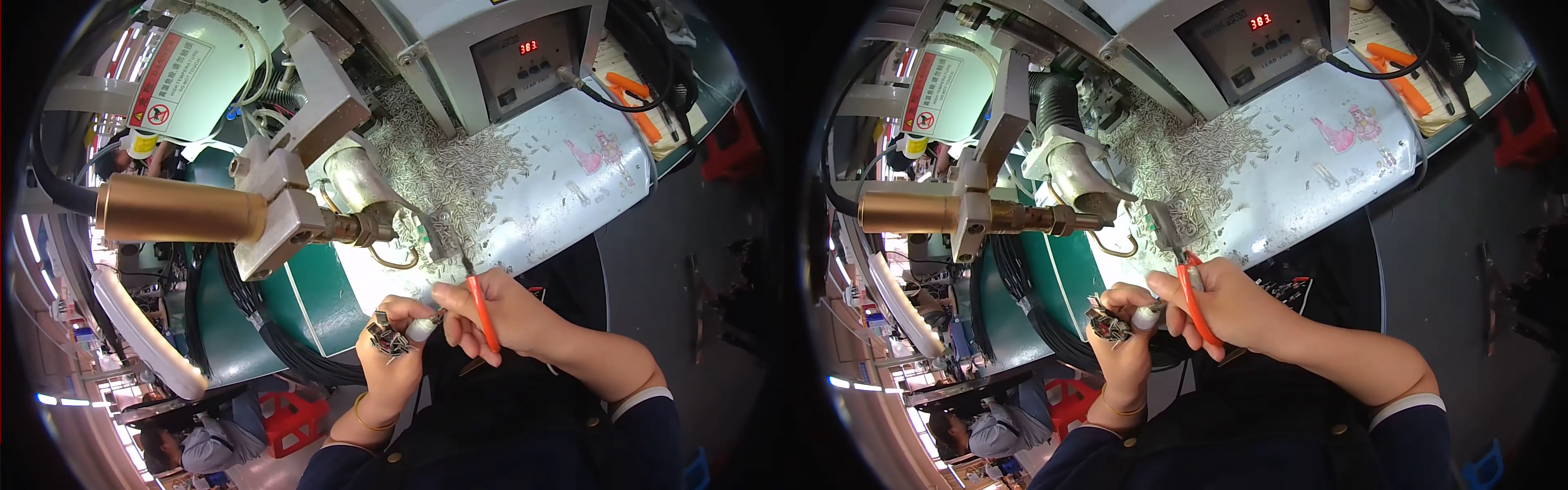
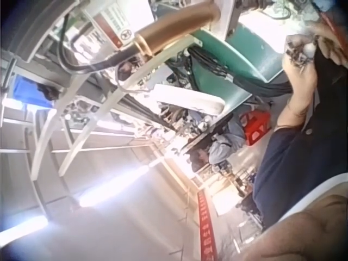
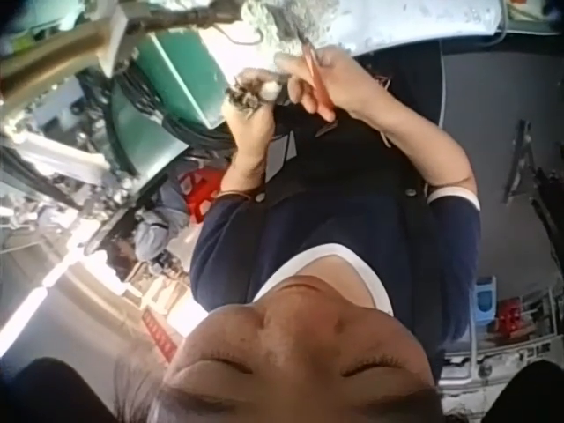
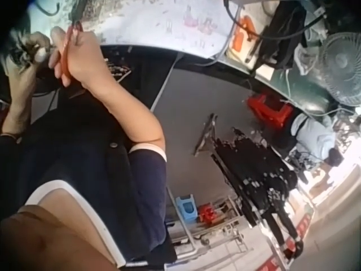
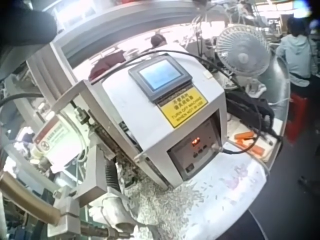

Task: Processing and trimming electrical wires using a machine and nippers at a factory workstation.

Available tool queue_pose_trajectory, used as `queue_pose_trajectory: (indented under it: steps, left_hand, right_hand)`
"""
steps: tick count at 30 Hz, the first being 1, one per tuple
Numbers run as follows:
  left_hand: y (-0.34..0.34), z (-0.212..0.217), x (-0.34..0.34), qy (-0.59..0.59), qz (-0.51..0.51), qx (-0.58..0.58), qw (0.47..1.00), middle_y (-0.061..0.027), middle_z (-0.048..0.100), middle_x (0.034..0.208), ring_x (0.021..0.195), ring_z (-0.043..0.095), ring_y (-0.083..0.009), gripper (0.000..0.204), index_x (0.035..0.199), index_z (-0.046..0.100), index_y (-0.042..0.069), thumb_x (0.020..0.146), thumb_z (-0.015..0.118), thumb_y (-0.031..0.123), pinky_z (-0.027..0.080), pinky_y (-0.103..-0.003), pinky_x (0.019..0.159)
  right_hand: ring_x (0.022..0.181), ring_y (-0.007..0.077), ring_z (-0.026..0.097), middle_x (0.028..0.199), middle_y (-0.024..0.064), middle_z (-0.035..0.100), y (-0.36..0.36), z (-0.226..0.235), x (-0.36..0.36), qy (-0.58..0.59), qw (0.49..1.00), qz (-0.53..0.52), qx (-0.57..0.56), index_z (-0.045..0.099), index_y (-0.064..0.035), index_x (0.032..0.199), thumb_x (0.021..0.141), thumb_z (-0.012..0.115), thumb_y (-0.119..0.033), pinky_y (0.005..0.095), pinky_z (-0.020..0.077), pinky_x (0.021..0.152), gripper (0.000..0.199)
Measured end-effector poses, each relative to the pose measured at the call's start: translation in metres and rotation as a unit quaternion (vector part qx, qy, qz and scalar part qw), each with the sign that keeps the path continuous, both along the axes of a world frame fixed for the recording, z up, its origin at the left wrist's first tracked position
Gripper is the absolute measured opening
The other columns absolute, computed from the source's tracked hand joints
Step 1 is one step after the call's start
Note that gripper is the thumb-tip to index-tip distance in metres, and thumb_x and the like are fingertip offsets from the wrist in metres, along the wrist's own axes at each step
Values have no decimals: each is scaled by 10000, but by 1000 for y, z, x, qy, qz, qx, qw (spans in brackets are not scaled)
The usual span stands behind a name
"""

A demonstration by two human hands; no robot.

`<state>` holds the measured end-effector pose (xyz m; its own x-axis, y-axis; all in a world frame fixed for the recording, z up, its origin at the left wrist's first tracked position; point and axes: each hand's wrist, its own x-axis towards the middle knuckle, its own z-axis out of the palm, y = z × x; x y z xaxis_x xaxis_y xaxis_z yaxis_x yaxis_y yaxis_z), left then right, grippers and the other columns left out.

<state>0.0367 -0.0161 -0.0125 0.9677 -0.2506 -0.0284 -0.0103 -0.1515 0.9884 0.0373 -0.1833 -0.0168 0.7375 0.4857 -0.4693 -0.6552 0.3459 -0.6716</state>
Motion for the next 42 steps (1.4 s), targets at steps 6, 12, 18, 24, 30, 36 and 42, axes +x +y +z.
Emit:
queue_pose_trajectory:
  steps: [6, 12, 18, 24, 30, 36, 42]
  left_hand:
    - [11, 4, 13, 268, -24, -250, 930, -31, 509, 768, 567, 449, -56, 137, 878, 492, 1, 779, 580, -37, 345, -186, 492]
    - [13, 16, 15, 355, -19, -221, 908, -20, 493, 723, 448, 313, -22, 115, 869, 491, -13, 784, 566, -34, 203, -183, 391]
    - [4, 11, 3, 107, -21, -24, 994, -51, 547, 784, 589, 486, -58, 138, 890, 500, -16, 776, 577, -34, 339, -167, 481]
    - [-2, 11, 0, 102, 38, -68, 992, -80, 582, 839, 770, 573, -117, 157, 885, 521, -27, 754, 607, -36, 440, -191, 659]
    - [4, 13, 4, 188, 27, -129, 973, -84, 584, 838, 759, 571, -120, 163, 887, 535, -45, 742, 609, -56, 449, -224, 702]
    - [5, 11, 5, 116, 23, -120, 986, -80, 582, 814, 745, 568, -118, 139, 866, 547, -27, 743, 601, -63, 448, -233, 697]
    - [9, 4, 28, 249, -6, -195, 949, -34, 514, 693, 554, 452, -71, 113, 884, 542, -25, 776, 574, -23, 355, -200, 501]
  right_hand:
    - [373, 88, 422, 556, -6, 438, 9, -20, -6, -461, 815, -81, -342, 572, -83, 801, 805, 562, -258, 211, 326, 336, 175]
    - [383, 119, 426, 530, -6, 379, -6, -9, -5, -634, 568, -155, -501, 585, -140, 816, 715, 612, -197, 224, 334, 353, 119]
    - [463, 124, 495, 559, -1, 441, 0, -15, -13, -625, 572, -96, -522, 562, -119, 863, 741, 590, -180, 241, 368, 399, 139]
    - [537, 162, 562, 639, 37, 553, 7, -13, -17, -365, 881, -129, -272, 532, -48, 880, 719, 610, -142, 275, 410, 437, 202]
    - [487, 121, 574, 539, 49, 543, -1, 0, -21, -309, 896, -85, -307, 544, -28, 744, 777, 636, -226, 239, 439, 477, 221]
    - [431, 147, 540, 458, 45, 487, 8, -10, -31, -335, 828, -27, -448, 515, -19, 649, 758, 654, -311, 278, 418, 446, 342]
    - [439, 215, 525, 471, 93, 477, 7, -14, -28, -235, 911, 7, -340, 468, -4, 603, 791, 610, -294, 329, 396, 442, 374]
